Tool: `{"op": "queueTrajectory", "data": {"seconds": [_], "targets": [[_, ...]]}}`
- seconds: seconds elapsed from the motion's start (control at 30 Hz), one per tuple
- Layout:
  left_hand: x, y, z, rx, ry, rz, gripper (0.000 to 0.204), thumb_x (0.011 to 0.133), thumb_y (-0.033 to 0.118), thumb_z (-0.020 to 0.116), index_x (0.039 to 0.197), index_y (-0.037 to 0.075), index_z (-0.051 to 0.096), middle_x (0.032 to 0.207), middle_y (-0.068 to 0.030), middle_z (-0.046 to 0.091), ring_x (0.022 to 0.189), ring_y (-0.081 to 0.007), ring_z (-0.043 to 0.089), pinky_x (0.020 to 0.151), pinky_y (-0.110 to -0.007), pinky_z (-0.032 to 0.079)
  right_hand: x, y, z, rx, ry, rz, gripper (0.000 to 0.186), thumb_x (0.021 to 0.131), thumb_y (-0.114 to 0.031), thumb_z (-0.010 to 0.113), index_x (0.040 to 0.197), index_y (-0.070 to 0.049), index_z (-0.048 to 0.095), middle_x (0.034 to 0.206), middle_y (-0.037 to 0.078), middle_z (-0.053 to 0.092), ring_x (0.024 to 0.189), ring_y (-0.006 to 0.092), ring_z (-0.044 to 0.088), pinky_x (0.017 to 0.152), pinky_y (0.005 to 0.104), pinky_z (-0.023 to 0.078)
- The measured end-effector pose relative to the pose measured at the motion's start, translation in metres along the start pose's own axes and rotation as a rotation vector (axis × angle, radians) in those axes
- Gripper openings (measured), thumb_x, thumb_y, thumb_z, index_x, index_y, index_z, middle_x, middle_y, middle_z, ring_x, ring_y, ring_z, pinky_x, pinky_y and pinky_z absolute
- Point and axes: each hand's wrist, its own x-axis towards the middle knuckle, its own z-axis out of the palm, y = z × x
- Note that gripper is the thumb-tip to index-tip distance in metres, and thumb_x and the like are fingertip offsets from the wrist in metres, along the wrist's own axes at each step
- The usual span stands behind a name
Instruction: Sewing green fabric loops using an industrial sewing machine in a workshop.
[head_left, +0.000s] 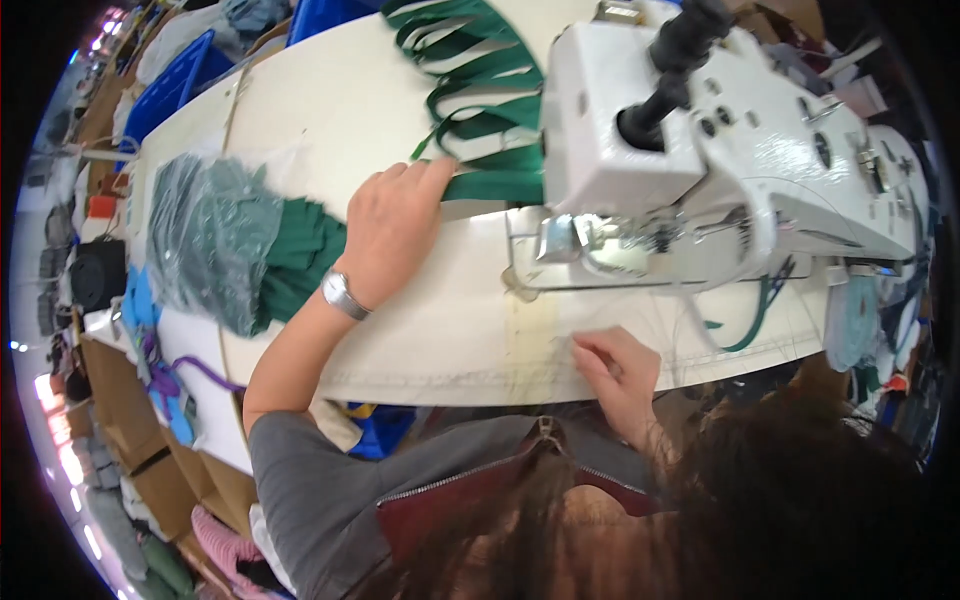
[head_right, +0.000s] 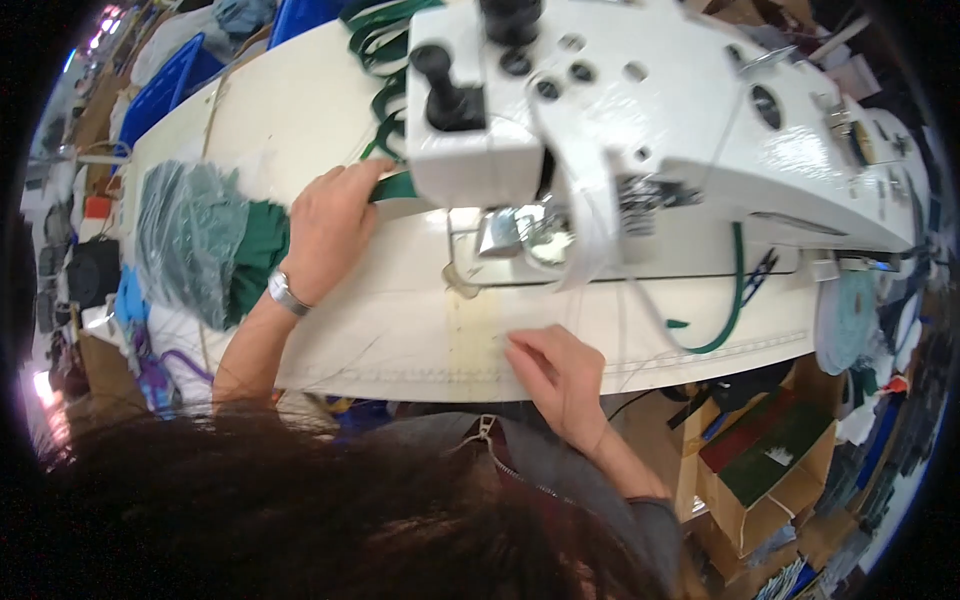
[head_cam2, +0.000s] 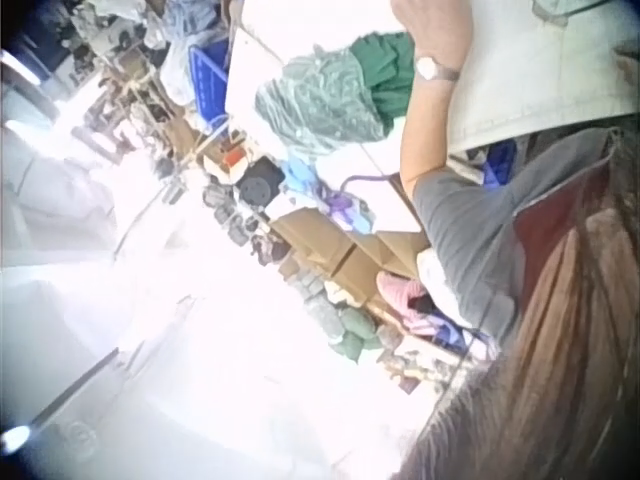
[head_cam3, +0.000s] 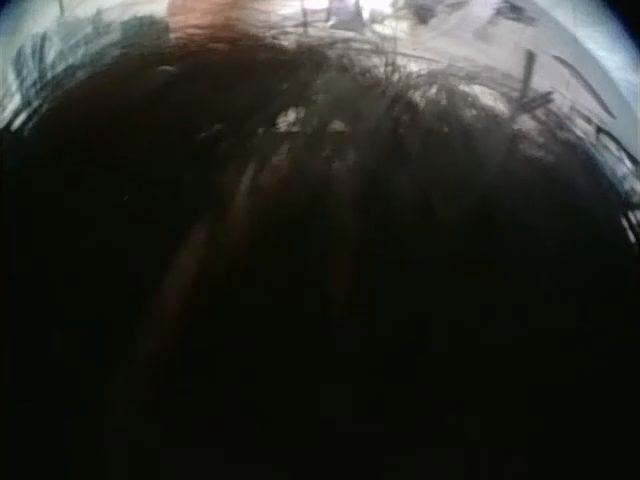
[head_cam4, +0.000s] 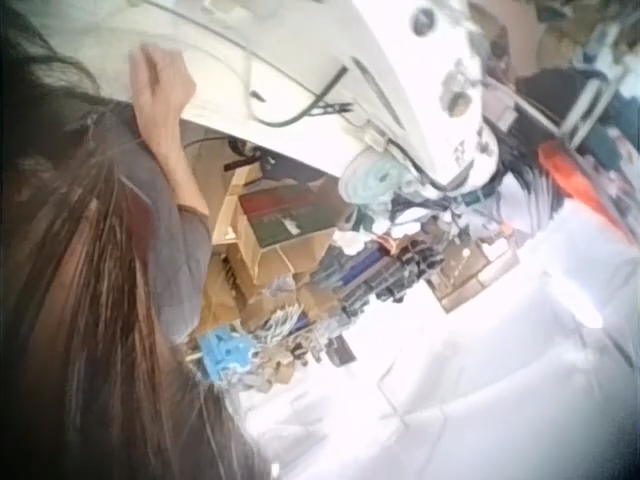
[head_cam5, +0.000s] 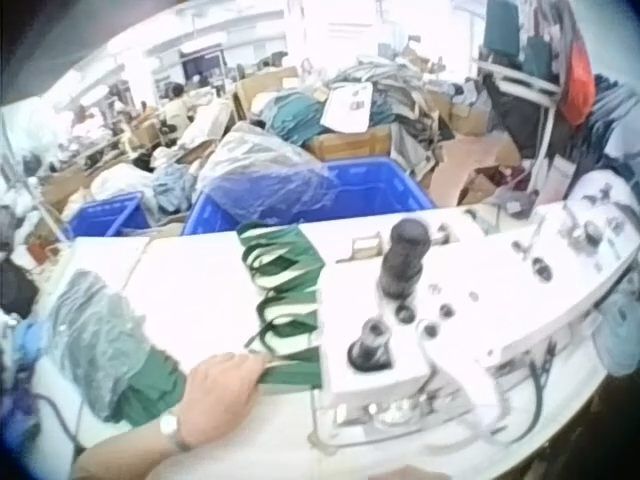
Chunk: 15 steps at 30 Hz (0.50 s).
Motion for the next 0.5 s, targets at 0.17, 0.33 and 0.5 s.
{"op": "queueTrajectory", "data": {"seconds": [0.17, 0.33, 0.5], "targets": [[-0.008, 0.009, -0.021, -1.615, -0.338, -0.402, 0.046, 0.084, 0.001, 0.055, 0.13, 0.004, 0.052, 0.103, -0.007, 0.061, 0.095, -0.0189, 0.061, 0.085, -0.034, 0.048, 0.049, -0.023, 0.074, 0.604, -0.185, 0.132, 0.034, 0.084, -0.012, 0.07, 0.114, 0.003, 0.062, 0.104, 0.011, 0.066, 0.094, 0.0183, 0.065, 0.077, 0.0267, 0.052], [-0.012, 0.015, -0.008, -1.96, -0.085, -0.431, 0.048, 0.089, 0.006, 0.052, 0.137, 0.002, 0.046, 0.127, -0.012, 0.054, 0.11, -0.0229, 0.057, 0.095, -0.037, 0.047, 0.051, -0.015, 0.079, 0.784, -0.394, 0.308, 0.035, 0.092, -0.019, 0.063, 0.117, 0.004, 0.058, 0.093, 0.01, 0.068, 0.083, 0.0148, 0.067, 0.072, 0.0246, 0.053], [-0.018, 0.006, -0.003, -1.578, -0.044, -0.455, 0.047, 0.086, 0.004, 0.056, 0.132, 0.005, 0.051, 0.133, -0.0142, 0.051, 0.12, -0.0288, 0.054, 0.096, -0.037, 0.045, 0.051, -0.005, 0.05, 1.099, -0.328, 0.626, 0.034, 0.1, -0.026, 0.046, 0.103, 0.004, 0.062, 0.071, 0.006, 0.062, 0.047, 0.0138, 0.058, 0.044, 0.0246, 0.046]]}}
